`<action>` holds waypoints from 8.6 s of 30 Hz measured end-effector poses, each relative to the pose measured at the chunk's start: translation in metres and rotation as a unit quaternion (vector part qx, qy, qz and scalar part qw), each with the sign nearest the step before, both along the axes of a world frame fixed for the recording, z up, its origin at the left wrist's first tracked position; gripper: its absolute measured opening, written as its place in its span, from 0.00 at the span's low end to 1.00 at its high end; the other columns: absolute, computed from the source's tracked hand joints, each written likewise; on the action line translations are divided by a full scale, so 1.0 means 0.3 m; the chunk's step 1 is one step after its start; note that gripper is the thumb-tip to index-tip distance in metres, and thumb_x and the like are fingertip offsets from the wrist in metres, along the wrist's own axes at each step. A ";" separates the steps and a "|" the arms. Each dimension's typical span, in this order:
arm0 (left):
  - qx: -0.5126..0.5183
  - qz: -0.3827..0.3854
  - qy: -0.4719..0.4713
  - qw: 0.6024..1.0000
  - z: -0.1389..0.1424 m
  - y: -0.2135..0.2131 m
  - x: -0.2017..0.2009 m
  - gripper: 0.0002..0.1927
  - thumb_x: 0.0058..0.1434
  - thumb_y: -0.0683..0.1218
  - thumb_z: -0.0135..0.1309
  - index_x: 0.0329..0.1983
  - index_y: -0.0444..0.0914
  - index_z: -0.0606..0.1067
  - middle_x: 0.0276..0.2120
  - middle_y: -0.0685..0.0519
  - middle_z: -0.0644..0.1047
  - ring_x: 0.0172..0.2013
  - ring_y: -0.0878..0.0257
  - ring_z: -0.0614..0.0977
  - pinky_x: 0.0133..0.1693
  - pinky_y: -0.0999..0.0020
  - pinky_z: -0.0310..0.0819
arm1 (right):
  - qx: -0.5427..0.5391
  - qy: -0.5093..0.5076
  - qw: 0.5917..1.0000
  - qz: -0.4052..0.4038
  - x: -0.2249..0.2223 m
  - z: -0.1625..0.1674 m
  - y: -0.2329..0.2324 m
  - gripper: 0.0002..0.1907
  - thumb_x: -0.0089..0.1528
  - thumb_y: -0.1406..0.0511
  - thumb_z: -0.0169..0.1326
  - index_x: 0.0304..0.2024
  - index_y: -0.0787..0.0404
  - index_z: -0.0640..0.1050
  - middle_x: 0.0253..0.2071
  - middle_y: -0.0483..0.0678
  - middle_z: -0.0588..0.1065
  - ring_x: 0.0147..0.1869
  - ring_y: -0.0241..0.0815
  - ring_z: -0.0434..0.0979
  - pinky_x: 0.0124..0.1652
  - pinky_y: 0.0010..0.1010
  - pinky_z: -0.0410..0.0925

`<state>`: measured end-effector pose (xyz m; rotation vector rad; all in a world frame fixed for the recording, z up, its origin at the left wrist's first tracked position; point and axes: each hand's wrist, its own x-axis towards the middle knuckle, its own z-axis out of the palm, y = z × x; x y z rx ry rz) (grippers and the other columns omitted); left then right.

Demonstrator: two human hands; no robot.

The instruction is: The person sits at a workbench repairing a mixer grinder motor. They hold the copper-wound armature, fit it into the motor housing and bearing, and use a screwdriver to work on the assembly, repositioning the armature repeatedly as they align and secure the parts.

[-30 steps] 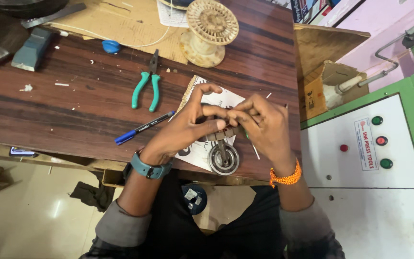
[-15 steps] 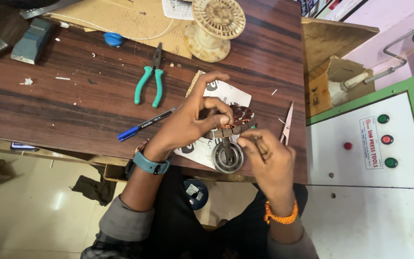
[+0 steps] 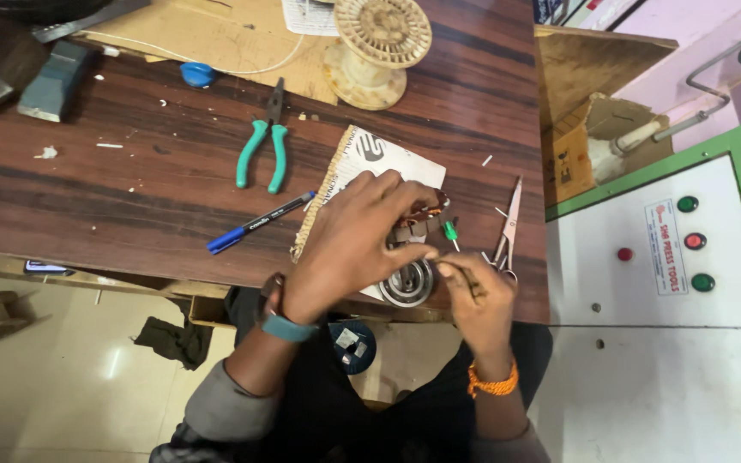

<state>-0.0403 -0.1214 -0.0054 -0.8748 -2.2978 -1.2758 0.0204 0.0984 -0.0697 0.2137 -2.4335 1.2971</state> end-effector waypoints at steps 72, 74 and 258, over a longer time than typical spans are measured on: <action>-0.046 0.015 0.063 0.997 -0.013 0.032 0.018 0.19 0.57 0.48 0.65 0.46 0.35 0.73 0.41 0.48 0.72 0.43 0.47 0.74 0.43 0.56 0.74 | -0.068 -0.059 0.995 -0.044 -0.029 0.004 0.052 0.06 0.67 0.72 0.57 0.45 0.67 0.84 0.32 0.45 0.77 0.30 0.27 0.66 0.29 0.18 0.57; -0.053 0.020 0.098 0.994 -0.014 0.027 0.017 0.18 0.58 0.48 0.65 0.44 0.35 0.73 0.42 0.48 0.72 0.44 0.48 0.74 0.43 0.56 0.75 | -0.066 -0.042 0.997 -0.028 -0.048 0.029 0.065 0.06 0.67 0.73 0.58 0.45 0.68 0.83 0.33 0.46 0.78 0.33 0.27 0.69 0.32 0.18 0.61; 0.085 -0.116 -0.065 0.987 0.015 -0.036 -0.016 0.22 0.58 0.50 0.66 0.49 0.37 0.71 0.36 0.51 0.80 0.40 0.55 0.81 0.44 0.60 0.75 | -0.085 -0.064 0.992 0.072 0.075 -0.014 -0.068 0.11 0.72 0.67 0.48 0.45 0.67 0.79 0.33 0.43 0.74 0.37 0.32 0.70 0.39 0.21 0.63</action>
